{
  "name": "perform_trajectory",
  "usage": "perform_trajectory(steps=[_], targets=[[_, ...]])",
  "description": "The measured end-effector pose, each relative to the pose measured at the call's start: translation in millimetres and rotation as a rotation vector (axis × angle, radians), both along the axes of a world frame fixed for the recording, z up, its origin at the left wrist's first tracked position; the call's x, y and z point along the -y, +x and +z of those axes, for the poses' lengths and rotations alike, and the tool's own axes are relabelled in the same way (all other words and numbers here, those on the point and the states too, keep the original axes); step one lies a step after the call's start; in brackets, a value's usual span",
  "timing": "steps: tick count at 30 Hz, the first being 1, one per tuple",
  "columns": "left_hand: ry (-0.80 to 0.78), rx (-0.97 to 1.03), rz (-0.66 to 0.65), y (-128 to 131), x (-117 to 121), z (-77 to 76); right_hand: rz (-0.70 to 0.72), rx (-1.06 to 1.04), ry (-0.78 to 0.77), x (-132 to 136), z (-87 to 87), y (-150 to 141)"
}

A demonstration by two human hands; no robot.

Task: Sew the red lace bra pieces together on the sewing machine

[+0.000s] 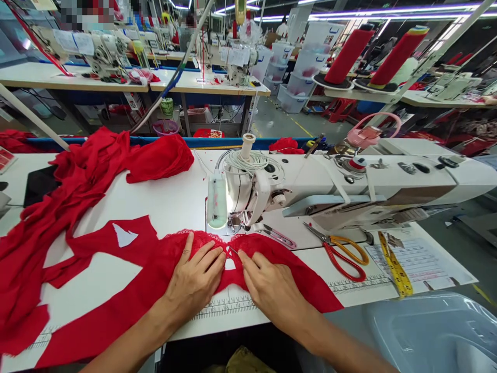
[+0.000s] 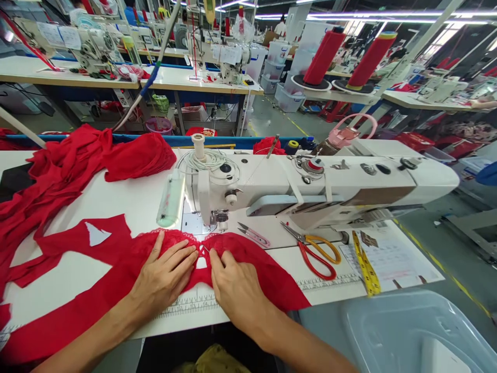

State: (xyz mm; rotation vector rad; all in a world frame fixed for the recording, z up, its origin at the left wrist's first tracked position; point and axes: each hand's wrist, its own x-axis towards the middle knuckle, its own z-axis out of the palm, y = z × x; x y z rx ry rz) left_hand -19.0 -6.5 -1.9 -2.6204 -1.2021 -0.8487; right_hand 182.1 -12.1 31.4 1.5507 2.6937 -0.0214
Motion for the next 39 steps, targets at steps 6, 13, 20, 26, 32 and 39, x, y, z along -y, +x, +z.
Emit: perform_trajectory(steps=[6, 13, 20, 26, 32, 39], targets=[[-0.021, -0.006, 0.025, 0, 1, -1.9, -0.003, -0.096, 0.049, 5, -2.0, 2], [0.035, -0.023, 0.022, 2, 0, -0.6, -0.008, -0.093, 0.059, 4, -6.8, -1], [0.029, -0.023, 0.028, 2, -1, 1.0, -0.007, -0.079, 0.040, 4, -4.9, -2], [0.024, -0.027, 0.020, 2, -1, 1.1, -0.013, -0.052, 0.019, 5, -3.4, -4], [0.022, -0.026, 0.022, 2, -1, 0.9, -0.028, 0.001, -0.059, 4, -0.3, -6], [0.031, -0.052, 0.015, 1, -2, 0.5, -0.005, 0.102, -0.118, -1, 7.9, -17]])
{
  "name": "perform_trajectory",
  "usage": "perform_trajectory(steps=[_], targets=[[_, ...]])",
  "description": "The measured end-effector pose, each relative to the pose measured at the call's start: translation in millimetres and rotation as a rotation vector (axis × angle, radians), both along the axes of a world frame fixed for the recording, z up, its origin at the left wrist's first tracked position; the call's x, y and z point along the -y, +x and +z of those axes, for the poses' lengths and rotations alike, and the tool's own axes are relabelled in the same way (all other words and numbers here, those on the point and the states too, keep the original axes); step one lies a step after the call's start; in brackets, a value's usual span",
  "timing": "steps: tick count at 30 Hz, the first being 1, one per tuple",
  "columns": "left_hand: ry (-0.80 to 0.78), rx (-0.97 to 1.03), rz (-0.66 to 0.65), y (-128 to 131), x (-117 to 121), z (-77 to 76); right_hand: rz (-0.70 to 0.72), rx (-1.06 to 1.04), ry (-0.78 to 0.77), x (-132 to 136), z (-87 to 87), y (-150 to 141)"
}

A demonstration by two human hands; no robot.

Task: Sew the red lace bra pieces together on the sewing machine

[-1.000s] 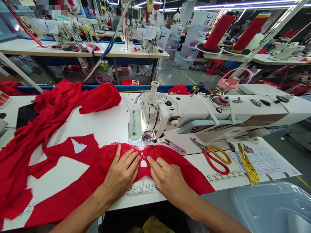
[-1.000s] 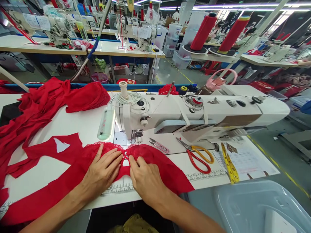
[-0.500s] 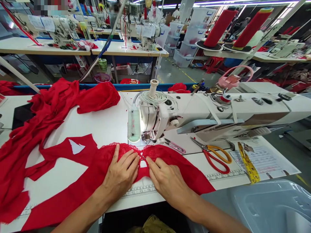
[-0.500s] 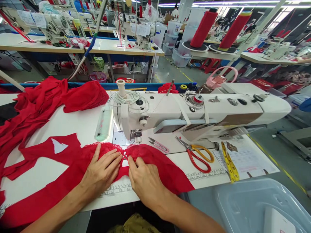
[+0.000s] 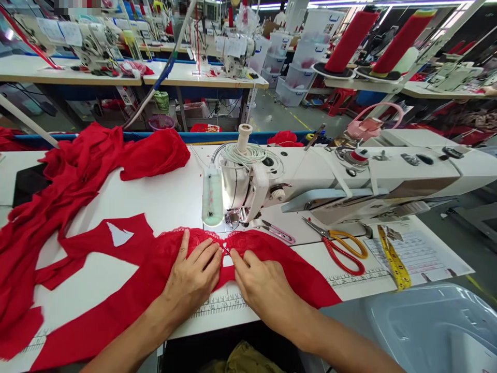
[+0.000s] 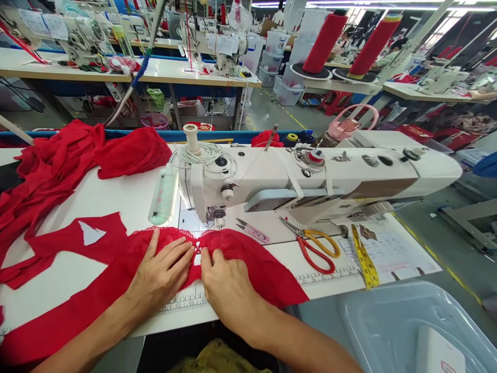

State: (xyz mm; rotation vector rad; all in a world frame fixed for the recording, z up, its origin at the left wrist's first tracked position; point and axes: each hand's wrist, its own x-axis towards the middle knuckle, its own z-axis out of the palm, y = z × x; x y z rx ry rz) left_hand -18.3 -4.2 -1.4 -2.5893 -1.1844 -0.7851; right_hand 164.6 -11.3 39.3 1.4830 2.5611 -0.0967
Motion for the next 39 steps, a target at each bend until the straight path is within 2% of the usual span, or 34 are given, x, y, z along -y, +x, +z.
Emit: perform_trajectory(steps=[7, 12, 19, 24, 33, 36, 39], targets=[[0.039, -0.015, -0.008, 1, 2, -0.3, -0.064, 0.033, 0.058, 7, -2.6, -16], [0.037, -0.011, 0.000, 1, 4, -0.9, -0.076, 0.028, 0.080, 9, -9.2, -12], [-0.001, 0.003, -0.044, -1, 3, -2.3, -0.086, 0.062, 0.064, 11, -9.0, -13], [-0.012, -0.006, -0.065, -1, 2, -1.0, -0.105, 0.019, 0.087, 11, -15.0, -13], [-0.005, 0.001, -0.083, 0, 3, -0.6, -0.187, -0.038, 0.043, 9, -17.5, -12], [-0.010, 0.008, -0.068, -1, 4, 0.6, -0.168, -0.079, 0.062, 6, -16.1, -8], [-0.063, -0.001, -0.050, -5, 6, 3.5, -0.123, -0.157, 0.059, 5, -12.0, 10]])
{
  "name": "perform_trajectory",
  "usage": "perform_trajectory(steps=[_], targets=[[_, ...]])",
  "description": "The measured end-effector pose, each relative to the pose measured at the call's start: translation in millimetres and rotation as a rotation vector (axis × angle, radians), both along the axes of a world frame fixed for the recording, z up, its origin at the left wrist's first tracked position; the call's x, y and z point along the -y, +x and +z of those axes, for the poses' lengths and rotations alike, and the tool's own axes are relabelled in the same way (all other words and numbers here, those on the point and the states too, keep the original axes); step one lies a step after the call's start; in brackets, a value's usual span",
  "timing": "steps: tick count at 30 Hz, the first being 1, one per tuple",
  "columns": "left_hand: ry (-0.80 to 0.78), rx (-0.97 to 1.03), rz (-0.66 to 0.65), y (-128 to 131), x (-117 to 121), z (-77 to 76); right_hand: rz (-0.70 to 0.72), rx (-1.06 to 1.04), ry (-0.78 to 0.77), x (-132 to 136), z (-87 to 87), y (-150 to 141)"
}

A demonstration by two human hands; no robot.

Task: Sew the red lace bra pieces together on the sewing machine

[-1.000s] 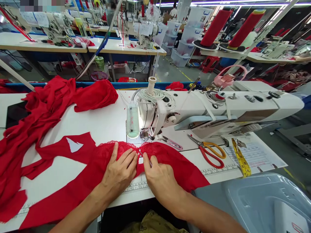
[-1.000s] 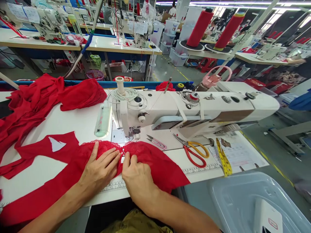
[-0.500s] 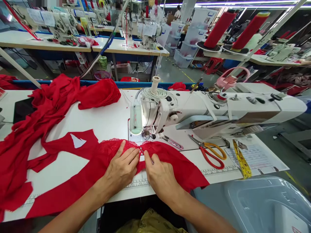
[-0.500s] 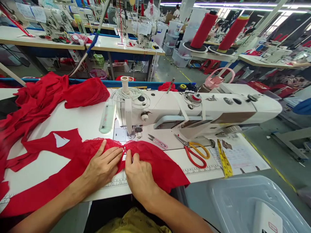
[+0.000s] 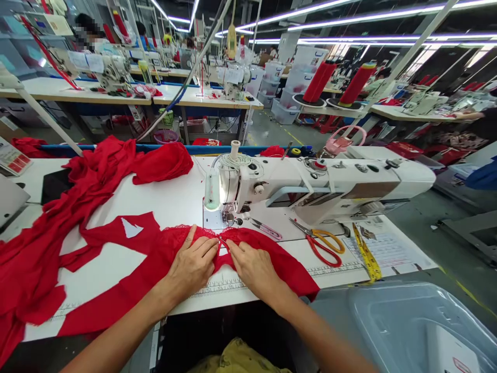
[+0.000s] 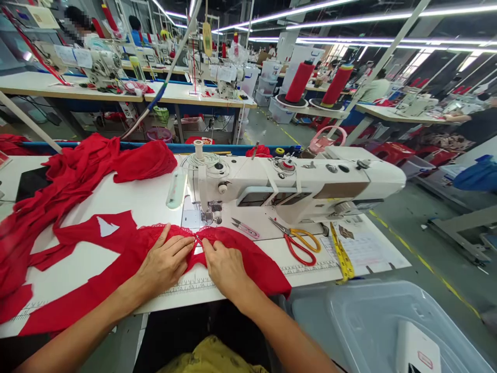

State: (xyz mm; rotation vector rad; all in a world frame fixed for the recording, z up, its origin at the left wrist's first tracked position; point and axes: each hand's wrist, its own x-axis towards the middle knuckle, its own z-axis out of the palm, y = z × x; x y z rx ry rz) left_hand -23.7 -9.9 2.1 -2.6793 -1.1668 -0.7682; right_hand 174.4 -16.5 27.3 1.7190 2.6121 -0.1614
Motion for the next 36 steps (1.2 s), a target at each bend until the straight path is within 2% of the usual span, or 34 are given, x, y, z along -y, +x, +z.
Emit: perform_trajectory(steps=[3, 5, 8, 10, 12, 15, 18, 21, 36], targets=[[-0.094, 0.052, 0.032, -5, 3, 4.2, 0.038, -0.160, -0.014, 0, 5.7, 25], [-0.143, 0.174, 0.086, -6, 4, 7.6, 0.048, -0.302, -0.012, -2, 9.0, 37], [-0.172, 0.397, 0.180, -1, 3, 11.2, 0.045, -0.485, 0.054, -11, 9.6, 35], [-0.178, 0.466, 0.193, 6, -1, 9.7, 0.098, -0.542, 0.124, -20, 5.4, 24], [-0.182, 0.431, 0.165, 10, -4, 3.8, 0.210, -0.532, 0.176, -30, -1.9, 13], [-0.170, 0.260, 0.126, 8, -5, -8.8, 0.317, -0.475, 0.209, -40, -13.1, 7], [-0.157, 0.110, 0.127, -1, -3, -16.7, 0.295, -0.432, 0.198, -41, -18.6, 11], [-0.151, 0.045, 0.137, -7, -2, -16.9, 0.256, -0.392, 0.192, -38, -19.0, 16], [-0.076, -0.012, 0.195, -7, -5, -16.6, 0.206, -0.204, 0.182, -39, -21.4, 21]])
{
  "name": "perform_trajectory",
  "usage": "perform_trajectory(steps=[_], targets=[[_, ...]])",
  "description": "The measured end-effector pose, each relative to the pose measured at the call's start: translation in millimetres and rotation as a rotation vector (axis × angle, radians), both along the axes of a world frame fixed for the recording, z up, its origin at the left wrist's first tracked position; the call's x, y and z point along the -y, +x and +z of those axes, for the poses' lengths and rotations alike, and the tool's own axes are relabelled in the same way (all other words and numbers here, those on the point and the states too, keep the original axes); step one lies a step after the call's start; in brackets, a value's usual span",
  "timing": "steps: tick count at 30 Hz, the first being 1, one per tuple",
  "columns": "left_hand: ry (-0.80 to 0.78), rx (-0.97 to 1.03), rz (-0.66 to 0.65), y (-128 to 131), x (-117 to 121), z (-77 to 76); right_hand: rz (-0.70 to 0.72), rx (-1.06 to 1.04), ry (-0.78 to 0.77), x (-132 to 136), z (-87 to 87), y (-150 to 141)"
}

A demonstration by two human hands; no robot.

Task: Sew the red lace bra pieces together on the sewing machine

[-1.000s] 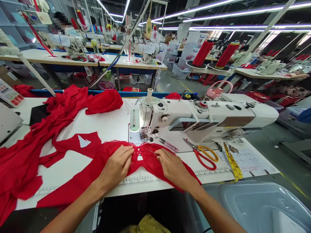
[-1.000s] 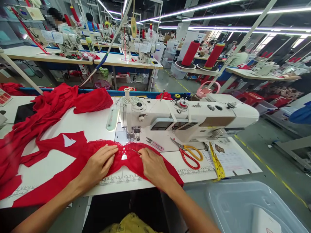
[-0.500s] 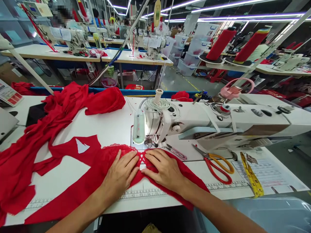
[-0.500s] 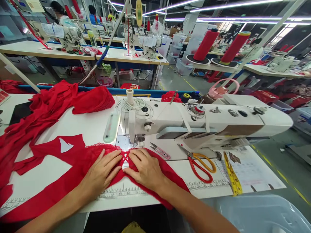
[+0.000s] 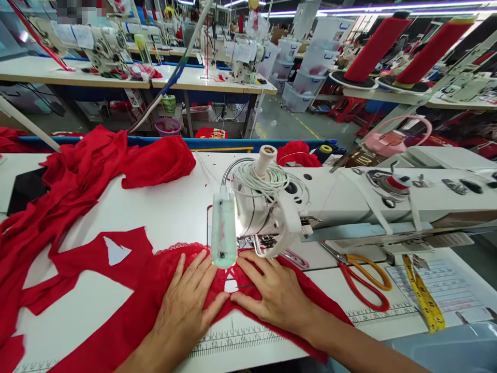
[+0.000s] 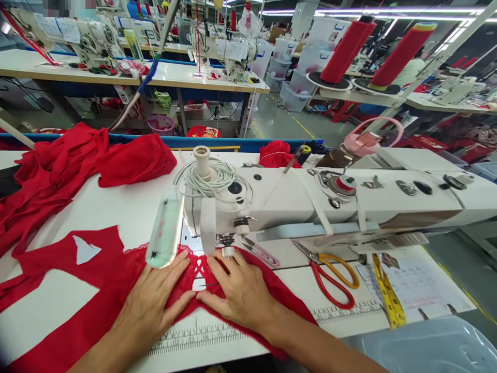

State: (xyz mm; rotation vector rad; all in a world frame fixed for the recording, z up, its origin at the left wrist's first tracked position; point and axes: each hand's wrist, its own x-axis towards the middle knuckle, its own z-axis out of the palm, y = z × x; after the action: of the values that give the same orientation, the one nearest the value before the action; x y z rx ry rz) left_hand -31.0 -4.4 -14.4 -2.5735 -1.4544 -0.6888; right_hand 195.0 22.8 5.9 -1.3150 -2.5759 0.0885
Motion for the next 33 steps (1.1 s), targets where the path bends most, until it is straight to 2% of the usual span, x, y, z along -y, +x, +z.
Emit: perform_trajectory(steps=[7, 17, 33], targets=[[-0.031, 0.023, 0.006, 0.2, -1.6, 4.6, -0.010, 0.016, 0.019, -0.8, -0.9, 0.0], [-0.116, 0.039, 0.005, -0.8, -0.8, 5.2, 0.010, 0.039, -0.040, -0.1, -0.2, 2.9], [-0.163, -0.084, 0.008, -1.5, 1.4, 6.1, 0.052, 0.028, -0.103, -2.7, 7.4, 1.1]])
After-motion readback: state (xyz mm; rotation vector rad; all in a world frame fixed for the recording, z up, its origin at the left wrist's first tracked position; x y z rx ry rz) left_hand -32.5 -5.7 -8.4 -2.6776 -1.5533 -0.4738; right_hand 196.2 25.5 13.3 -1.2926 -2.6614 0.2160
